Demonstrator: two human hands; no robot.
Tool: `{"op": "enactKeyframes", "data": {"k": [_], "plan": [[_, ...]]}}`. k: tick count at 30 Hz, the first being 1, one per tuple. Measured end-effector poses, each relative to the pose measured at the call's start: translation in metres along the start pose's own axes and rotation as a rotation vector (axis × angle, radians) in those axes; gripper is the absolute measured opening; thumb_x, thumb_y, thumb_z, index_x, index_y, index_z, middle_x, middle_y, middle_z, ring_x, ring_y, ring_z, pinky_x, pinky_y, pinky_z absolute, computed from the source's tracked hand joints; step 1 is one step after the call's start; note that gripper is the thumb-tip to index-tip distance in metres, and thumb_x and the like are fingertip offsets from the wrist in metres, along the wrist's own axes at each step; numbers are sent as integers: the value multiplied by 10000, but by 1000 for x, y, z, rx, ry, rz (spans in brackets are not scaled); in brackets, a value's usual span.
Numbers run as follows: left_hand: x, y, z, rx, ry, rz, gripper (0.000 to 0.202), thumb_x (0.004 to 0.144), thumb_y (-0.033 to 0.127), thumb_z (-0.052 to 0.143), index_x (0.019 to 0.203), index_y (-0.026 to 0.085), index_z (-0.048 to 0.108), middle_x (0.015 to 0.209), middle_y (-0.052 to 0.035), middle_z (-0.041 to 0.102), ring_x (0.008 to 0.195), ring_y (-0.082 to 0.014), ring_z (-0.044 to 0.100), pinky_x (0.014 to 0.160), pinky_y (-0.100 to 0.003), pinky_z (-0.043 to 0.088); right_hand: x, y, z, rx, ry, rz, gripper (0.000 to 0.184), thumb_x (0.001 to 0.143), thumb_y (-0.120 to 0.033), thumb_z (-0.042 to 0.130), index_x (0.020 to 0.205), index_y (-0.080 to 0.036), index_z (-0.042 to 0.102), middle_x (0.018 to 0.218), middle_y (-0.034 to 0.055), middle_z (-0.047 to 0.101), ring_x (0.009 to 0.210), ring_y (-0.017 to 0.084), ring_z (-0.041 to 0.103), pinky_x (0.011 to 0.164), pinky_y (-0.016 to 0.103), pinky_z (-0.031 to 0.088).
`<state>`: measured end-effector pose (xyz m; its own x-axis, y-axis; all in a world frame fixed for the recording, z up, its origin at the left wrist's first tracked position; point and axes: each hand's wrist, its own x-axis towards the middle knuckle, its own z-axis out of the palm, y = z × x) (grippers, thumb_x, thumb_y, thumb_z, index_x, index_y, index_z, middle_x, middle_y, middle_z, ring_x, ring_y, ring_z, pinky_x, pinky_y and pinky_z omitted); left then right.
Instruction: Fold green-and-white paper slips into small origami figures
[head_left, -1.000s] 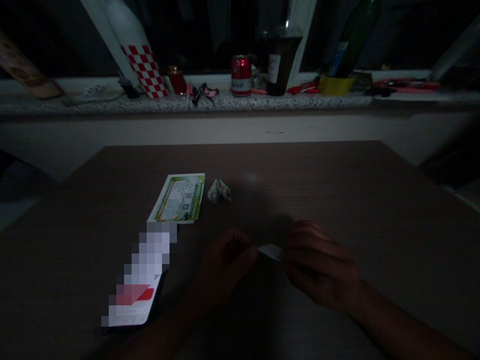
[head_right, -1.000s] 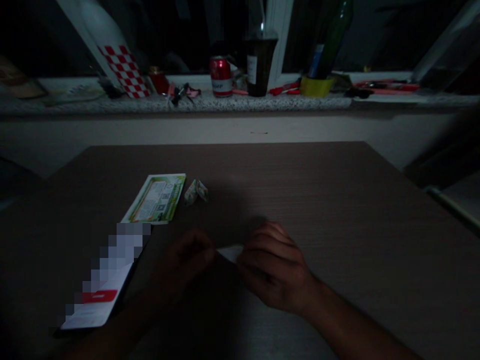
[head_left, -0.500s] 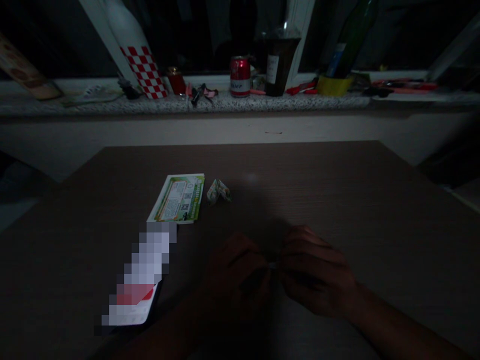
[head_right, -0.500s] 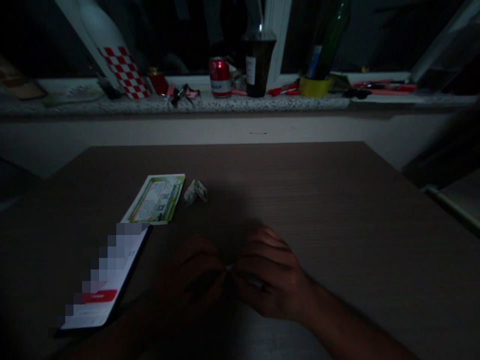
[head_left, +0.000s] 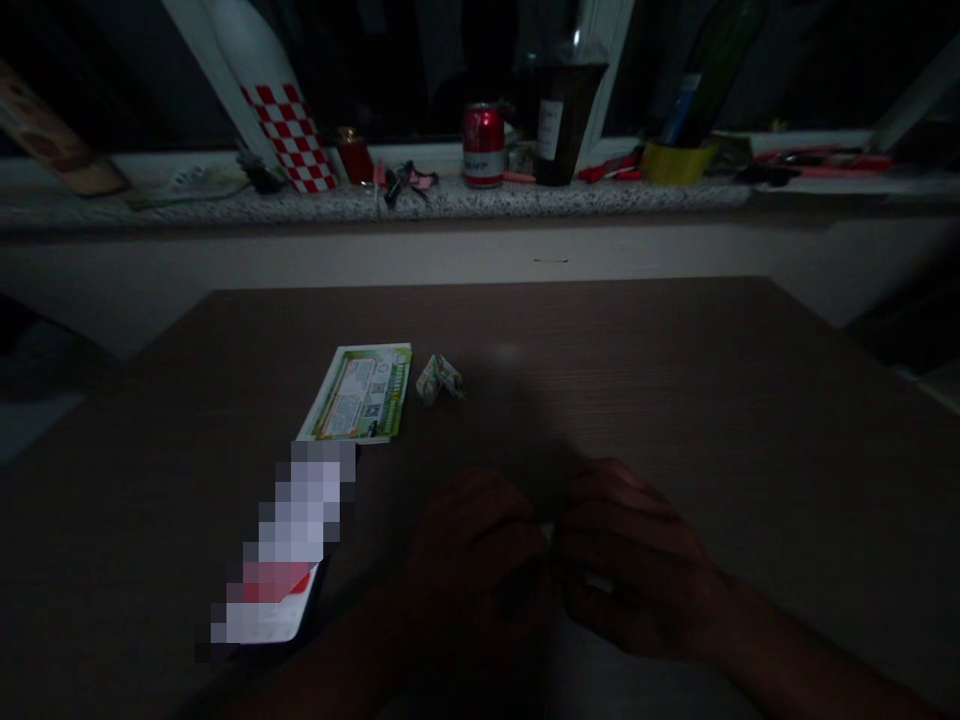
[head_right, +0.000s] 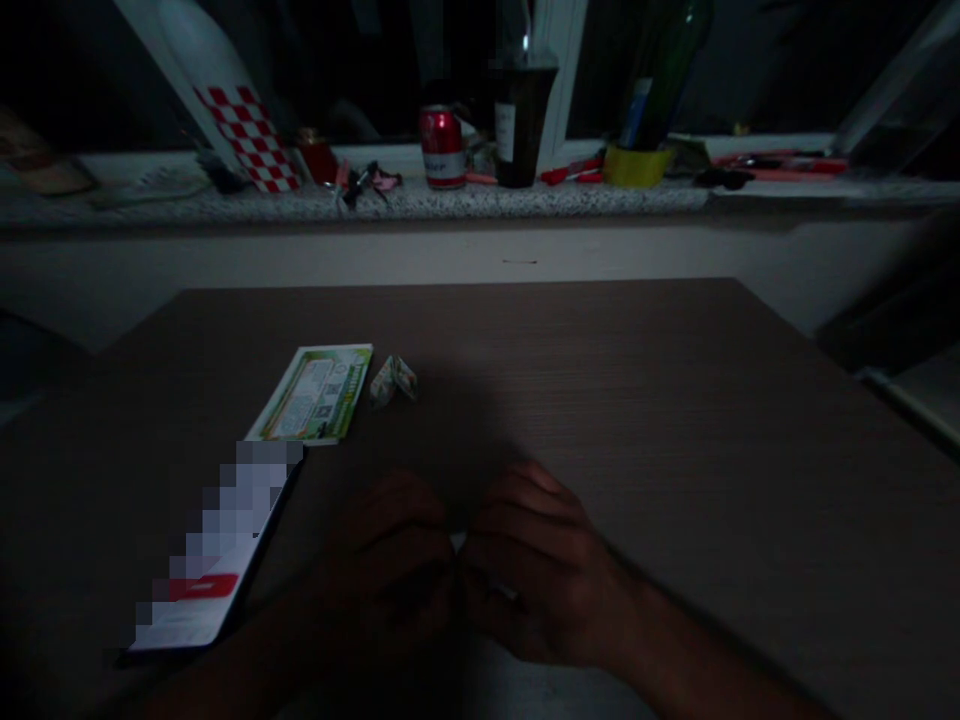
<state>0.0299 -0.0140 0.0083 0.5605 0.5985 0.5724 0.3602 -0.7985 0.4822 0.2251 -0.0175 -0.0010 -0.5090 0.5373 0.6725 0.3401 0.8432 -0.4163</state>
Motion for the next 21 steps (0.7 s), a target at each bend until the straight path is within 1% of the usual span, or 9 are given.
{"op": "enactKeyframes", "data": {"k": [3, 7, 9, 11, 13, 16, 21], "plan": [[0, 0, 2, -19, 2, 0, 86, 755, 106, 577, 716, 180, 558, 710, -24, 584, 681, -149, 512, 656, -303, 415, -1, 2, 1, -12, 23, -54, 98, 743, -114, 644, 805, -175, 598, 674, 29, 651, 687, 186, 594, 679, 392, 519], [1, -2, 5, -39, 2, -44, 76, 742, 105, 579, 739, 178, 556, 721, -26, 590, 705, -160, 523, 679, -311, 426, 0, 1, 2, -54, 97, -123, 125, 730, -115, 640, 832, -177, 603, 674, 28, 662, 690, 191, 623, 693, 395, 542], [1, -5, 5, -42, 6, -77, 89, 726, 95, 566, 757, 178, 558, 727, -29, 595, 702, -163, 523, 672, -310, 428, 2, -2, 2, -66, 110, -118, 153, 714, -93, 645, 833, -179, 601, 666, 23, 662, 681, 182, 623, 692, 381, 547], [2, -6, 4, -59, 10, -114, 111, 715, 83, 553, 773, 178, 559, 730, -30, 597, 698, -161, 531, 656, -296, 434, 3, -6, 2, -60, 102, -83, 171, 695, -64, 641, 814, -178, 595, 651, 21, 655, 672, 175, 614, 684, 369, 545], [3, -5, 0, -98, 37, -129, 123, 715, 72, 543, 773, 180, 550, 735, -30, 595, 705, -154, 546, 648, -277, 446, 2, -6, 3, -39, 112, -53, 175, 687, -52, 637, 806, -171, 590, 647, 25, 644, 669, 175, 603, 669, 368, 541], [5, -2, -5, -118, 63, -78, 127, 723, 79, 568, 804, 175, 555, 748, -47, 607, 716, -165, 552, 650, -288, 457, 1, -3, 4, -1, 156, -8, 157, 691, -54, 627, 796, -164, 589, 669, 34, 630, 666, 173, 581, 652, 373, 528], [6, 0, -5, -142, 46, -34, 136, 724, 72, 588, 819, 167, 569, 735, -55, 618, 709, -167, 561, 650, -296, 464, 1, -2, 5, 83, 141, 0, 185, 699, -43, 622, 845, -153, 596, 709, 49, 636, 701, 179, 588, 672, 378, 525]]}}
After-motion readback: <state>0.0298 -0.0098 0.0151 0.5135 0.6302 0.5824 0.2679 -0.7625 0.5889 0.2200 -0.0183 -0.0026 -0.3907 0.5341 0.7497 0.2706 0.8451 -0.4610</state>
